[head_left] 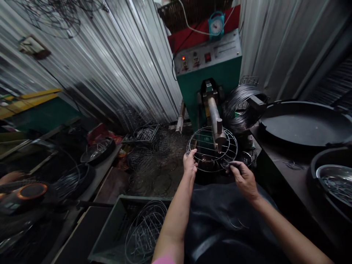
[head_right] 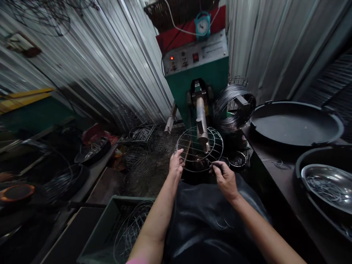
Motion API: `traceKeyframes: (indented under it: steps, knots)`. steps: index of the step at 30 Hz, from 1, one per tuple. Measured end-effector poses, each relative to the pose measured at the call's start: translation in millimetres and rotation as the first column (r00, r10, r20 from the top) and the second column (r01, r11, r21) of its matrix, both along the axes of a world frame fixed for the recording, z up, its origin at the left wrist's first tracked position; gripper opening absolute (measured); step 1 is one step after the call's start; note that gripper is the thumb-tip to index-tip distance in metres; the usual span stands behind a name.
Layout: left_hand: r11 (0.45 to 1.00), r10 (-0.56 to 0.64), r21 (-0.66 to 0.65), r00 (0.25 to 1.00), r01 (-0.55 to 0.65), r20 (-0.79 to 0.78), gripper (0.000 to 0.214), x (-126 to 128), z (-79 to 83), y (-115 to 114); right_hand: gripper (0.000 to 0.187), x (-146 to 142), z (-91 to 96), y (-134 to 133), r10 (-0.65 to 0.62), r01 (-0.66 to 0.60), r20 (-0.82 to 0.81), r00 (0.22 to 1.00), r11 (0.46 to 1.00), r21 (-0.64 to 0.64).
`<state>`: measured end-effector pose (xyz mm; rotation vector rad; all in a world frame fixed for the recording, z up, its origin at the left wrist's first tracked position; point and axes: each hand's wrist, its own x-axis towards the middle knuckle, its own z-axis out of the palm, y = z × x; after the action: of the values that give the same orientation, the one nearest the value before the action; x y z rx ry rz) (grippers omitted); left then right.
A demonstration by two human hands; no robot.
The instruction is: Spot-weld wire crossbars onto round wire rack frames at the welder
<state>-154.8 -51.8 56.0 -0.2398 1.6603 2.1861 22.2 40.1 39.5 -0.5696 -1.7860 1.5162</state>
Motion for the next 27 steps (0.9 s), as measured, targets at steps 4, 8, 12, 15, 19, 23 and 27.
traceKeyframes:
  steps: [4, 8, 12, 15, 19, 23, 27]
  knots:
    - [1.0, 0.011, -0.001, 1.0, -0.011, 0.024, 0.035, -1, 0.9, 3, 0.028, -5, 5.4, 3, -0.019, 0.009, -0.087, 0.996, 0.994, -0.106]
    - [0.999, 0.025, -0.023, 1.0, -0.025, 0.015, 0.034, 1, -0.8, 4, 0.029, -15, -6.8, 6, 0.021, -0.031, -0.066, 0.998, 0.988, -0.152]
    - [0.998, 0.05, -0.031, 0.998, -0.051, -0.043, 0.037, 1, -2.0, 2, 0.028, -18, -22.9, 7, 0.086, -0.089, 0.086, 0.993, 0.995, 0.033]
    - [0.998, 0.051, -0.035, 0.997, -0.053, -0.06, 0.037, 1, -2.3, 0, 0.029, -18, -30.0, 8, 0.083, -0.098, 0.168, 0.982, 0.992, 0.081]
    - [0.998, 0.051, -0.039, 0.996, -0.053, -0.071, 0.04, 1, -3.1, 0, 0.032, -19, -29.3, 11, 0.106, -0.112, 0.179, 0.978, 0.993, 0.025]
    - [0.998, 0.052, -0.041, 0.996, -0.054, -0.066, 0.044, -2, -5.3, 3, 0.034, -19, -20.9, 12, 0.12, -0.12, 0.159, 0.98, 0.993, -0.011]
    - [0.998, 0.037, -0.048, 0.999, -0.039, -0.038, 0.044, -6, -6.2, 5, 0.034, -20, -16.0, 12, 0.105, -0.112, 0.134, 0.985, 0.993, 0.048]
